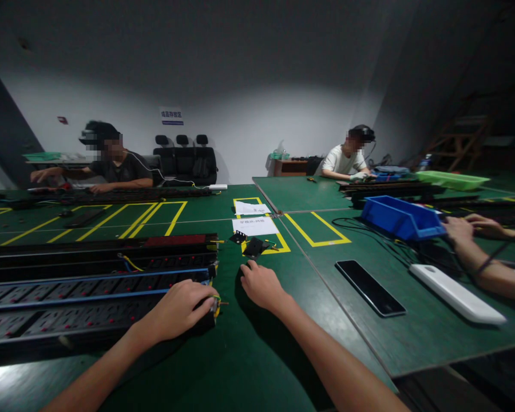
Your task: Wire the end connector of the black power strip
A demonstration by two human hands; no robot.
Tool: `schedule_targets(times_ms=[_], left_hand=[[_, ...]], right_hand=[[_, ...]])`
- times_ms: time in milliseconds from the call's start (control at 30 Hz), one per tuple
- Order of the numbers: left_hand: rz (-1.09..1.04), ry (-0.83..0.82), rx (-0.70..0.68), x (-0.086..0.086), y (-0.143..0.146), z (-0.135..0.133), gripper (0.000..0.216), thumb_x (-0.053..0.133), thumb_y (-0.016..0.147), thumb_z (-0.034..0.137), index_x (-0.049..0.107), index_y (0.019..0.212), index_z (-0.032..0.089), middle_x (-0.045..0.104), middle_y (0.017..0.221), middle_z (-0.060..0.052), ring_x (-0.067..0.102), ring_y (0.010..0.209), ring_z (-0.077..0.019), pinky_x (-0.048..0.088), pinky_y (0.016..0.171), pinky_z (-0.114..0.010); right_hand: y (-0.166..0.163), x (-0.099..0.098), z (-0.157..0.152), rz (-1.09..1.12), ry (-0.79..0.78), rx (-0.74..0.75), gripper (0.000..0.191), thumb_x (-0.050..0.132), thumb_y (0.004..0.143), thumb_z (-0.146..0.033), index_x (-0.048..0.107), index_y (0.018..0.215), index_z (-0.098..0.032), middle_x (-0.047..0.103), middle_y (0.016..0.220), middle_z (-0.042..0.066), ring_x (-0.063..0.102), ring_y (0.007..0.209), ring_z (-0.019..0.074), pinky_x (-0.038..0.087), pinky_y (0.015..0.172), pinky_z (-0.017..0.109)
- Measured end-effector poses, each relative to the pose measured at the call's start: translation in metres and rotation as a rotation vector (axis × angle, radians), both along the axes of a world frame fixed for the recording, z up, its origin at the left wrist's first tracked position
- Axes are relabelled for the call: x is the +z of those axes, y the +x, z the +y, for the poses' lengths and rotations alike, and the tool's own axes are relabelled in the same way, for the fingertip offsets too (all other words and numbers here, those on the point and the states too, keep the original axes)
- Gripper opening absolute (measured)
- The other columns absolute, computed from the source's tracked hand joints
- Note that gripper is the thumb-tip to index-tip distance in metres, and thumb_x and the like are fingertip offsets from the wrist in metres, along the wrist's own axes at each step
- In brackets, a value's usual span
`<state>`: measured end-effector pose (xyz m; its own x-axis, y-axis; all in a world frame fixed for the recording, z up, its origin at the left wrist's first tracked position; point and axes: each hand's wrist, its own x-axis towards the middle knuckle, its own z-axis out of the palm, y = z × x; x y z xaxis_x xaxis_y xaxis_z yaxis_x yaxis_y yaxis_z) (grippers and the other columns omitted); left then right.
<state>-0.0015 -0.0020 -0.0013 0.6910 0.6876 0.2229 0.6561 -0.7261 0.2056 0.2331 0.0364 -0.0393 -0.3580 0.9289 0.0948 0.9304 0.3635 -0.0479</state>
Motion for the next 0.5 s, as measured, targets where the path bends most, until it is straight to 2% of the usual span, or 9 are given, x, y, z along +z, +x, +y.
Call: schedule_targets(times_ms=[500], left_hand=[[0.014, 0.003, 0.006, 0.0000, 0.0004, -0.0001, 0.028, 0.042, 0.100, 0.031, 0.069, 0.099, 0.023, 0.073, 0.091, -0.002, 0.066, 0.084, -0.0188, 0.043, 0.076, -0.030]], right_hand=[[0.0000, -0.0007, -0.0001, 0.005, -0.006, -0.006, 0.040, 0.035, 0.101, -0.030, 0.054, 0.134, -0.020, 0.057, 0.134, 0.015, 0.067, 0.102, 0.0261, 0.052, 0.082, 0.036]])
